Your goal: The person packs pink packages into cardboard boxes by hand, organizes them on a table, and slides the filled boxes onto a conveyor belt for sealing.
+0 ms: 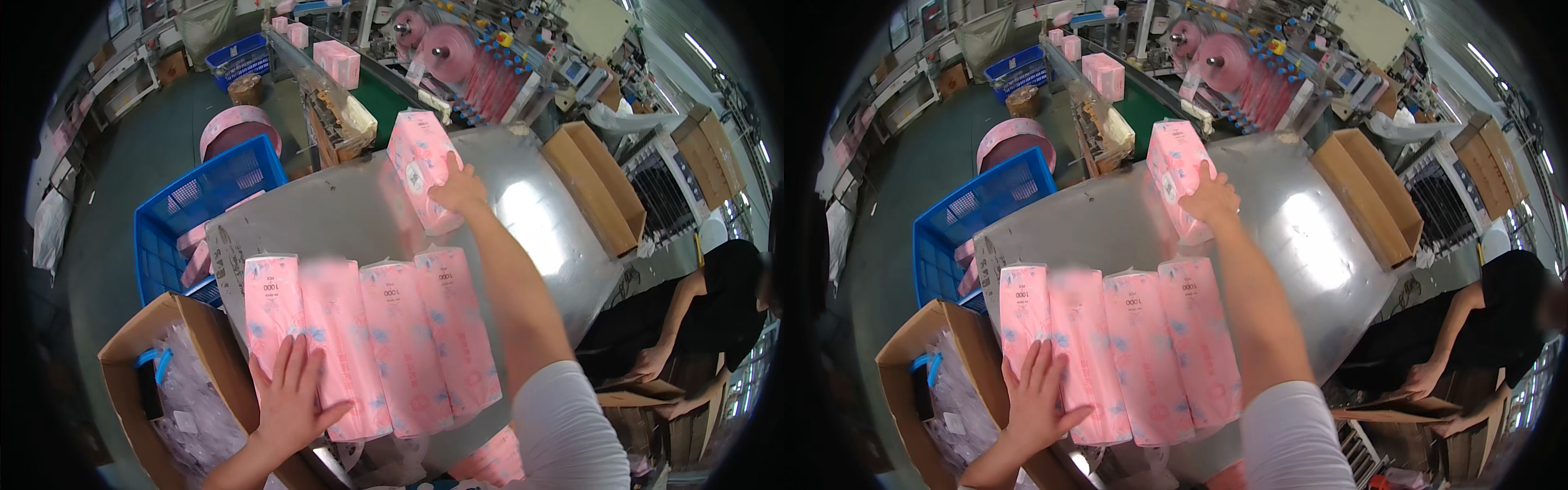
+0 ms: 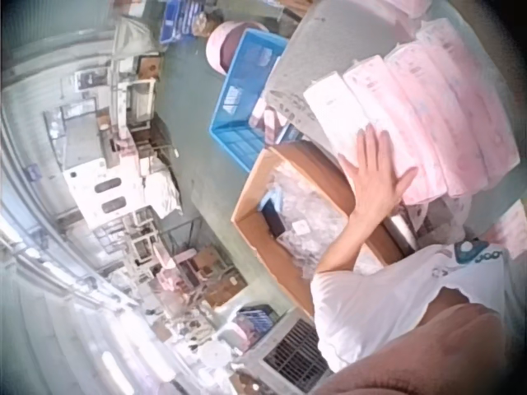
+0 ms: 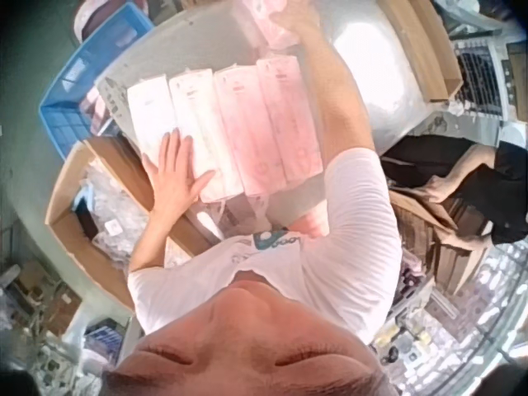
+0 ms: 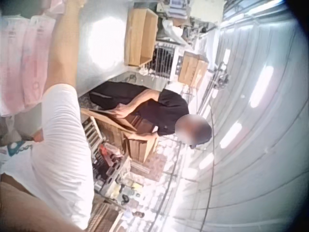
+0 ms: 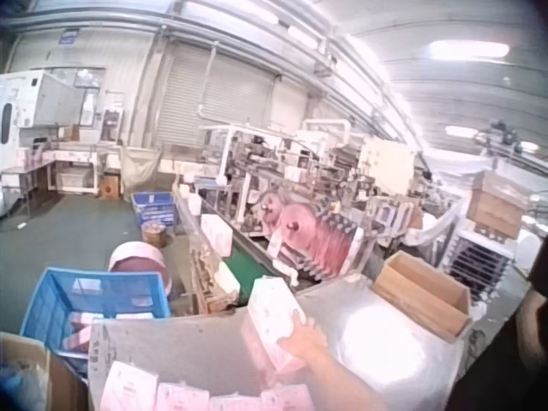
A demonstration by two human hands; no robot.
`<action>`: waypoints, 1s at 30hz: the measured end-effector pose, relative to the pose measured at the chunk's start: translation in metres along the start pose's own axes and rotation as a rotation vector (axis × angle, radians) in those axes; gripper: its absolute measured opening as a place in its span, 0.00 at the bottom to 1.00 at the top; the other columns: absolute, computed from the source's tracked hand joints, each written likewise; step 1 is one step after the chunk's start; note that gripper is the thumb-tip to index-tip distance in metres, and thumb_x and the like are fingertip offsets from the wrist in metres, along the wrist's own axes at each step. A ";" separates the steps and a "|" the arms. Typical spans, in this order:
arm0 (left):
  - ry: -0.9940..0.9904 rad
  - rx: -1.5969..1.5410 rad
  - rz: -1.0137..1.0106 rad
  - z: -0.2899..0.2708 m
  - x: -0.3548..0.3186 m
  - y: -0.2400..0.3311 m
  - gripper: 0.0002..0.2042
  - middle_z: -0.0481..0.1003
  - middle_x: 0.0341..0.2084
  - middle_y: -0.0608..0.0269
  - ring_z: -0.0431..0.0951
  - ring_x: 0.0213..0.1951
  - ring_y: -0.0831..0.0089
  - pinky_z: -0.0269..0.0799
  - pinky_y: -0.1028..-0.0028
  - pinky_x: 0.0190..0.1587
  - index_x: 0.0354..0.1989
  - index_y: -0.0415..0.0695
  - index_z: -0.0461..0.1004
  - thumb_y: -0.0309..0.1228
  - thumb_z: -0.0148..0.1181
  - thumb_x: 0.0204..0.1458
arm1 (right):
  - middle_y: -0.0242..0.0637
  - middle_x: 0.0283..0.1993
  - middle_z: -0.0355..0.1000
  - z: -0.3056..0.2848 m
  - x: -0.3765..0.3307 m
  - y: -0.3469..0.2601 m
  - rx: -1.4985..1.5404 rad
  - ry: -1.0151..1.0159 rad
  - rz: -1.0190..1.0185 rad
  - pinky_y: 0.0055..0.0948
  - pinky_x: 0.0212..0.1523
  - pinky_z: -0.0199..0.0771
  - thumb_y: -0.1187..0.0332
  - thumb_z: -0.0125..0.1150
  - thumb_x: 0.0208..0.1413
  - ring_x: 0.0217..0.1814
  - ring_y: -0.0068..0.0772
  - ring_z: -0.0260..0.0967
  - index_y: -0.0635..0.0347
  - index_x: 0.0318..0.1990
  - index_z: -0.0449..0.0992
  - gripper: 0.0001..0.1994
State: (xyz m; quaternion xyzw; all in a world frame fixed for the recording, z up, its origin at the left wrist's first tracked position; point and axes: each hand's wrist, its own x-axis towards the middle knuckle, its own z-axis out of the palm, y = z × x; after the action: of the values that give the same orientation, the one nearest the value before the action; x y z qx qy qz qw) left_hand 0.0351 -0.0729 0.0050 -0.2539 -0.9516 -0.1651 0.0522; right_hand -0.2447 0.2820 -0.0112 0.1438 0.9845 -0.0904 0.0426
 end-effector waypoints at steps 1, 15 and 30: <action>0.067 -0.154 -0.025 0.000 -0.004 -0.010 0.37 0.55 0.60 0.41 0.53 0.63 0.49 0.43 0.46 0.60 0.61 0.37 0.55 0.47 0.59 0.47 | 0.54 0.62 0.51 0.001 -0.008 0.008 0.011 -0.033 -0.014 0.51 0.58 0.59 0.46 0.58 0.41 0.61 0.59 0.56 0.47 0.68 0.39 0.48; -0.717 -1.418 -0.882 0.024 0.046 -0.099 0.31 0.67 0.54 0.58 0.69 0.54 0.67 0.66 0.63 0.55 0.60 0.41 0.58 0.50 0.52 0.54 | 0.50 0.54 0.66 -0.019 -0.239 0.142 0.569 -0.744 0.373 0.34 0.55 0.66 0.43 0.55 0.49 0.56 0.40 0.65 0.64 0.63 0.53 0.41; -0.748 -1.407 -0.452 0.055 0.079 0.056 0.30 0.70 0.50 0.56 0.71 0.50 0.67 0.68 0.68 0.52 0.57 0.36 0.61 0.40 0.60 0.49 | 0.43 0.48 0.72 -0.072 -0.518 0.264 1.507 -0.083 0.802 0.34 0.50 0.71 0.56 0.55 0.53 0.47 0.34 0.72 0.64 0.53 0.68 0.24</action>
State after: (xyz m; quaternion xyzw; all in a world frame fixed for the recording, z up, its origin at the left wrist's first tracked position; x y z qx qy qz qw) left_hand -0.0065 0.0282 -0.0162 -0.0681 -0.6084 -0.6332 -0.4735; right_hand 0.3231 0.4017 0.0724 0.4678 0.5340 -0.7042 0.0003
